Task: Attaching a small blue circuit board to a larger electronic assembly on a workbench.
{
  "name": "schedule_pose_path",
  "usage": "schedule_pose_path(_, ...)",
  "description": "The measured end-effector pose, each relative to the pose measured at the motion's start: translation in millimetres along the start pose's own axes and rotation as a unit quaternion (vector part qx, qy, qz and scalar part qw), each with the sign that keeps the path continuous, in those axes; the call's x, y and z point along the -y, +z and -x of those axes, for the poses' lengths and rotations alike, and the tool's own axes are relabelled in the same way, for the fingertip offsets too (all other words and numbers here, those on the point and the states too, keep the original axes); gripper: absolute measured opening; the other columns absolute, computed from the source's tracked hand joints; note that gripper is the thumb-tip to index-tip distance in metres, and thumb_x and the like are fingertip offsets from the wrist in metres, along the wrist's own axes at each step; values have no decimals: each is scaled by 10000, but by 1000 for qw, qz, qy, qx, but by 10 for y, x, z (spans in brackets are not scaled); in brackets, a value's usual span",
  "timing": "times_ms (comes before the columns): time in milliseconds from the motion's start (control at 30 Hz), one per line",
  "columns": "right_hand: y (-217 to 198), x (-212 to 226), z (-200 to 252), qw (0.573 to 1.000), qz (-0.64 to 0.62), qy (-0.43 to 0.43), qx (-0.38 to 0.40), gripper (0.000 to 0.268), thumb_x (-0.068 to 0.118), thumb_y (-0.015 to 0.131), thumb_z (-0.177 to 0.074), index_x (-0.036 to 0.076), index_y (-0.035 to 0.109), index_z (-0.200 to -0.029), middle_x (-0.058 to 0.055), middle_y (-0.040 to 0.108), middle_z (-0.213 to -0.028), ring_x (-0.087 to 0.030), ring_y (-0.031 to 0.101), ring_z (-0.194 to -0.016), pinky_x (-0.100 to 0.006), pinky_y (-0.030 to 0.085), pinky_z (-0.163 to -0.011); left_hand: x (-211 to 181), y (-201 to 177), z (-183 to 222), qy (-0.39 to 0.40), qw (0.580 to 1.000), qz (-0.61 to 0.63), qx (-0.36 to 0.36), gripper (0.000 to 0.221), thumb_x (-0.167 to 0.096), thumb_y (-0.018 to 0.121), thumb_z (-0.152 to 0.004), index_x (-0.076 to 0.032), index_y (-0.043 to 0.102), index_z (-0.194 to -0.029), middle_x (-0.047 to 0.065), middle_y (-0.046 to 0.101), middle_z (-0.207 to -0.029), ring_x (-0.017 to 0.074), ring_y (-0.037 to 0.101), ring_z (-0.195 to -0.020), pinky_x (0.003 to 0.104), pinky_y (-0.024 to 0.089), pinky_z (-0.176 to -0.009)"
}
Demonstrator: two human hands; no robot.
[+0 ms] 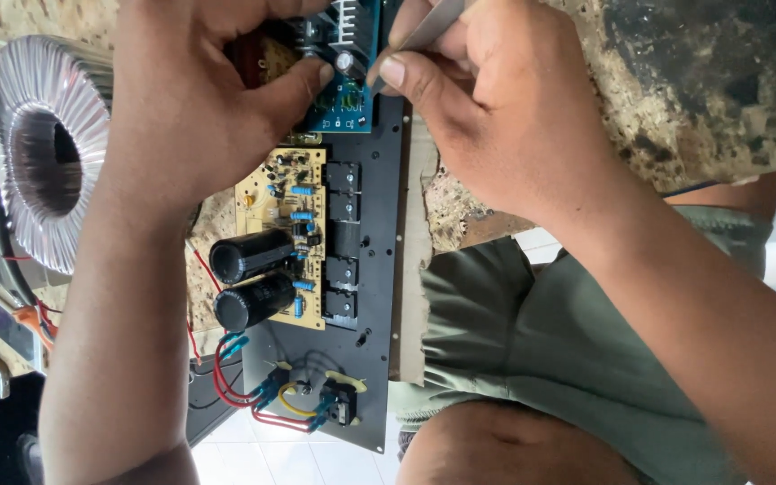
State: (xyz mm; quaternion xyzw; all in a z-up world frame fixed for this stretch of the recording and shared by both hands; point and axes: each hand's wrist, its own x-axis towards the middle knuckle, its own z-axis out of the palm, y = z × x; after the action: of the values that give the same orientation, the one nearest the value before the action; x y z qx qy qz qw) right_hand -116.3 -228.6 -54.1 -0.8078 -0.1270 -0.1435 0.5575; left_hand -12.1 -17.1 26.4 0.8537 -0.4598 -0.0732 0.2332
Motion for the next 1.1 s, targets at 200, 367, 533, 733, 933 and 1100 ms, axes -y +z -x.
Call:
schedule_pose_path(200, 12, -31, 4, 1000, 30, -5, -6, 194, 54, 646, -1171, -50, 678, -1011, -96, 712, -820, -223, 661, -769, -393, 443, -653, 73, 14, 32, 23, 999, -35, -18, 215, 41, 844, -1002, 58, 760, -1199, 85, 688, -1034, 175, 596, -900, 314, 438, -741)
schedule_pose_path(367, 19, -42, 12, 999, 38, -6, -5, 225, 54, 633, -1175, -54, 719, -997, -91, 710, -828, -227, 666, -795, -389, 451, -664, 80, 7, 27, 52, 998, -40, -20, 229, 39, 824, -996, 67, 762, -1215, 127, 717, -1100, 246, 656, -1019, 363, 469, -846)
schedule_pose_path(533, 36, -19, 5, 1000, 28, -7, -12, 174, 28, 665, -1160, -36, 702, -1003, -78, 711, -820, -193, 663, -780, -367, 451, -658, 63, 2, 23, 59, 997, -47, -23, 230, 51, 812, -1000, 65, 770, -1226, 127, 726, -1119, 256, 664, -1039, 373, 471, -849)
schedule_pose_path(733, 38, -43, 41, 999, 15, -44, -8, 100, 38, 660, -1177, -19, 589, -1218, -140, 710, -974, -375, 726, -956, -514, 606, -779, 93, 5, 37, 57, 997, -48, -20, 239, 45, 850, -1003, 79, 756, -1219, 140, 711, -1123, 265, 665, -1050, 376, 478, -851)
schedule_pose_path(933, 20, -5, 6, 999, 10, -32, -2, 95, 62, 642, -1180, 10, 563, -1174, -142, 712, -1009, -313, 687, -827, -480, 499, -656, 50, 6, 18, 26, 999, -27, -4, 179, 76, 820, -1010, 77, 757, -1177, 100, 661, -1028, 192, 566, -941, 335, 418, -776)
schedule_pose_path(1100, 18, -32, 21, 999, 4, -46, -1, 151, 57, 641, -1181, 18, 505, -1231, -155, 698, -1075, -354, 706, -904, -523, 565, -726, 55, -23, 20, 38, 998, -51, 0, 201, 66, 862, -1017, 74, 772, -1197, 108, 673, -1051, 208, 576, -949, 353, 419, -777)
